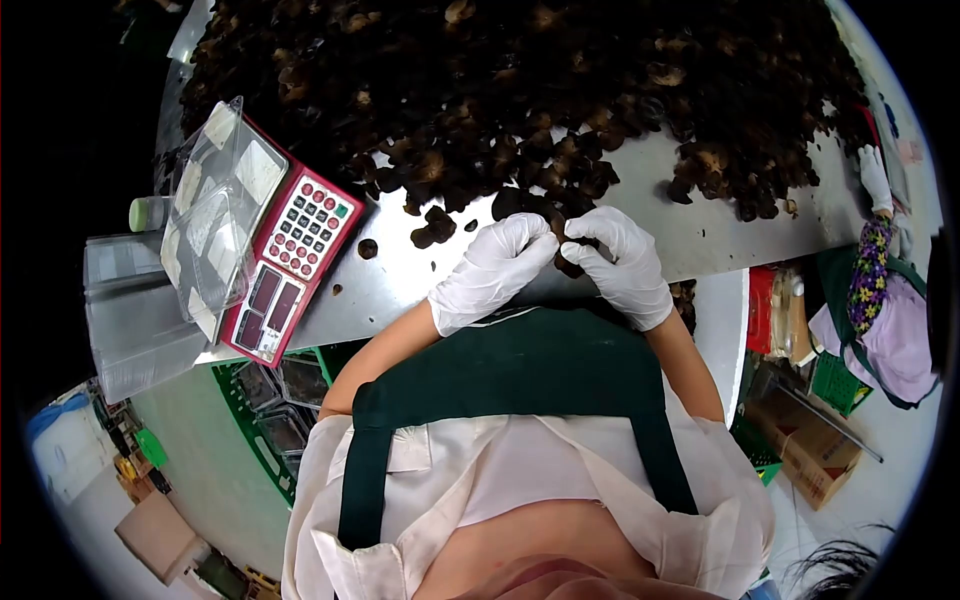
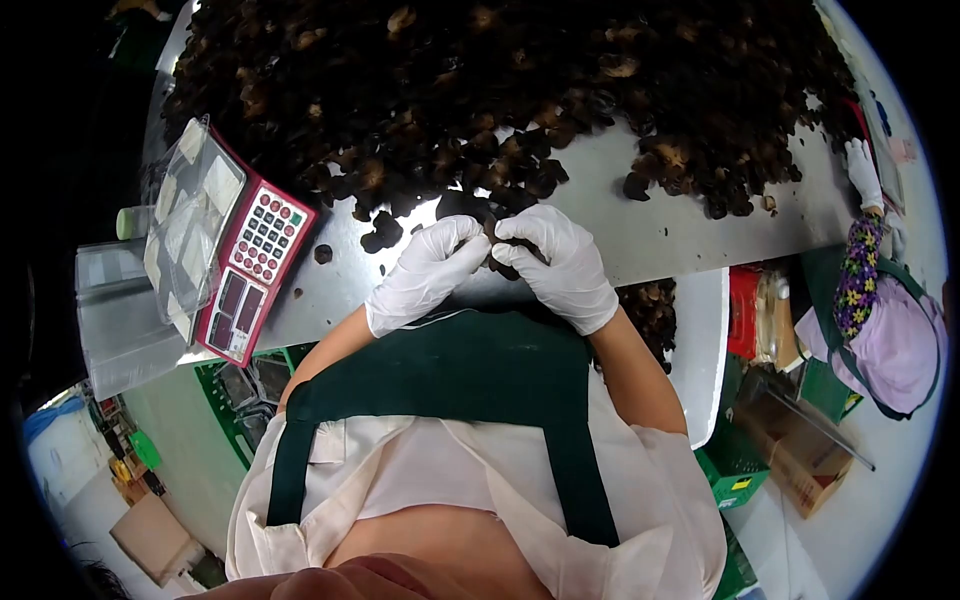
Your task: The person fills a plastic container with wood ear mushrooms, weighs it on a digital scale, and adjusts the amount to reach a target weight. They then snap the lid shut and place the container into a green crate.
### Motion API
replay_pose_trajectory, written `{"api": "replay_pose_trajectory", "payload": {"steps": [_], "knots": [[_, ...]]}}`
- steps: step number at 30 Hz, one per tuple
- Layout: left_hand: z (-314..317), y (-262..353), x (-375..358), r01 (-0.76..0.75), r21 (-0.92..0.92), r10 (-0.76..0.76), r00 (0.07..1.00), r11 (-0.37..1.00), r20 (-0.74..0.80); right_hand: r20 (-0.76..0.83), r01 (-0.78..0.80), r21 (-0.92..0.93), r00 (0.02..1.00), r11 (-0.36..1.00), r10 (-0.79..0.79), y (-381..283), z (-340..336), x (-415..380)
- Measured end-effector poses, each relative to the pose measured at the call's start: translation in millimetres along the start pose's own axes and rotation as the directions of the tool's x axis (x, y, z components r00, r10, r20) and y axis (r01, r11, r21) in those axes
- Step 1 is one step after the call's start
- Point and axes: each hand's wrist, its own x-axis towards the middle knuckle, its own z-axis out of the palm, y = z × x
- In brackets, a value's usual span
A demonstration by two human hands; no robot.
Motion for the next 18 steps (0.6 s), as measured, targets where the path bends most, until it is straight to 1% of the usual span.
{"api": "replay_pose_trajectory", "payload": {"steps": [1,3,4,5,6,7,9,10,13,14,16,18], "knots": [[-1.4,-2.6,0.1,0.0,0.0,0.0,1.0,1.0,-0.004,0.0,0.033,-0.051,0.999,0.998,-0.033,-0.1,0.4,0.4],[-2.6,-12.9,1.2,-0.091,0.093,0.088,0.996,0.992,0.031,0.007,0.046,-0.043,0.999,0.998,-0.046,3.2,1.4,-0.8],[-3.1,-19.0,1.8,-0.091,0.092,0.089,0.996,0.992,0.032,0.01,0.057,-0.036,0.998,0.998,-0.057,4.8,1.4,-1.5],[-3.6,-25.5,2.7,-0.129,0.124,0.127,0.992,0.984,0.027,0.009,0.055,-0.04,0.998,0.998,-0.055,5.4,1.2,-1.6],[-3.1,-25.6,2.9,-0.167,0.154,0.165,0.986,0.974,0.027,0.008,0.038,-0.001,0.999,0.999,-0.038,5.2,1.3,-2.0],[-3.1,-23.6,2.0,-0.168,0.15,0.165,0.986,0.974,0.035,0.005,0.021,0.039,1.0,0.999,-0.022,4.8,1.4,-2.8],[-2.1,-15.6,-1.0,-0.073,0.183,0.07,0.997,0.98,0.02,0.0,-0.009,0.063,1.0,0.998,0.009,3.8,2.4,-4.7],[0.1,-20.3,-0.8,-0.114,0.153,0.118,0.993,0.982,-0.02,0.001,-0.033,0.091,0.999,0.995,0.033,3.5,2.8,-5.9],[2.4,-16.6,-5.8,-0.11,0.101,0.113,0.993,0.989,-0.031,-0.005,-0.068,0.076,0.998,0.995,0.068,5.5,4.3,-9.4],[3.1,-15.3,-6.8,-0.019,0.06,0.022,0.999,0.998,-0.04,-0.009,-0.07,0.073,0.997,0.995,0.071,6.2,5.8,-11.0],[2.0,-19.7,-7.2,-0.038,0.083,0.041,0.998,0.996,-0.037,-0.002,-0.092,0.137,0.996,0.986,0.093,7.3,8.6,-14.0],[2.5,-30.1,-5.5,-0.054,0.107,0.058,0.998,0.993,-0.036,0.004,-0.081,0.124,0.997,0.989,0.081,7.9,9.1,-15.8]]}}
